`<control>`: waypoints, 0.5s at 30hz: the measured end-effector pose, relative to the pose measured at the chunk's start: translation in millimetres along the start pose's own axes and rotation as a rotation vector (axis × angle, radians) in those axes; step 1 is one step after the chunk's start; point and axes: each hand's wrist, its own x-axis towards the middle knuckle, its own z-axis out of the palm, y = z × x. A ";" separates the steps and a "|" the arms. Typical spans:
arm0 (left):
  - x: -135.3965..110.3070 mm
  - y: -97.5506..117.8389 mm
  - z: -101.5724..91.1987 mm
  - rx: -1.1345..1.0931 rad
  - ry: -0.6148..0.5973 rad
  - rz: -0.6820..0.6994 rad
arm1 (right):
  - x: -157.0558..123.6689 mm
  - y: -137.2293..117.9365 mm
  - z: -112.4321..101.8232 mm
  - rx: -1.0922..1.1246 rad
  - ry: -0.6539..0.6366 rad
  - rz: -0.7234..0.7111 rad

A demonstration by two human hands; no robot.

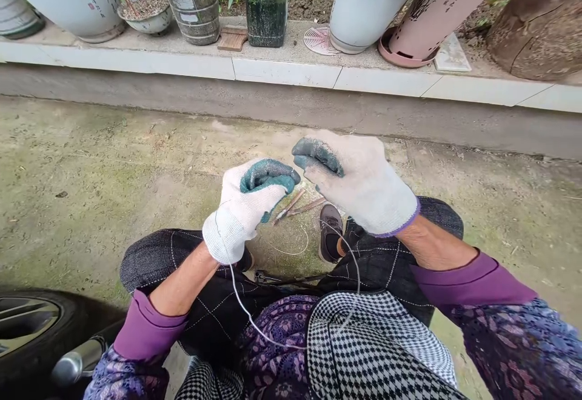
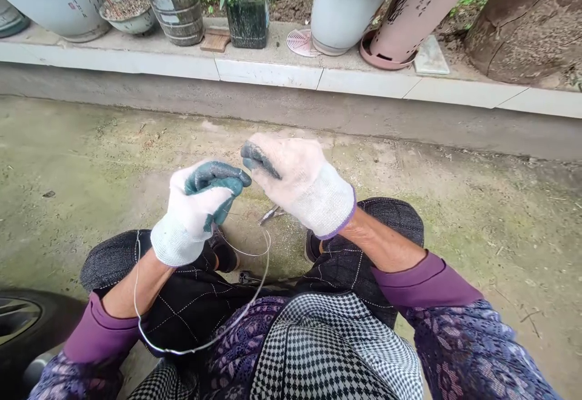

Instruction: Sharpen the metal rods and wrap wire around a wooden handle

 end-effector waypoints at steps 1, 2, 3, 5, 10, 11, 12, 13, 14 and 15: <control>3.6 -1.6 -1.3 0.004 -0.015 -0.026 | 3.1 1.8 2.0 0.003 0.000 0.017; 7.9 -3.1 -3.7 0.010 -0.034 -0.057 | 7.1 5.5 3.4 -0.001 0.005 0.041; 12.8 -4.5 -7.5 0.019 -0.054 -0.091 | 12.1 11.7 4.0 -0.009 0.019 0.072; 23.3 -7.6 -19.5 0.044 -0.087 -0.163 | 24.6 32.9 1.0 -0.029 0.073 0.159; 40.8 -14.7 -67.5 0.141 -0.151 -0.300 | 44.2 118.9 -29.8 -0.119 0.310 0.546; 41.8 -15.0 -76.2 0.138 -0.156 -0.308 | 41.6 136.1 -36.4 -0.134 0.320 0.618; 42.1 -14.9 -83.3 0.129 -0.156 -0.305 | 36.6 152.0 -41.9 -0.162 0.333 0.685; 42.3 -14.2 -88.4 0.129 -0.166 -0.300 | 29.8 166.3 -46.1 -0.180 0.340 0.734; 42.5 -13.0 -91.3 0.142 -0.181 -0.292 | 21.9 178.9 -49.2 -0.189 0.337 0.769; 42.9 -11.5 -92.0 0.169 -0.211 -0.287 | 13.7 189.6 -51.3 -0.201 0.323 0.793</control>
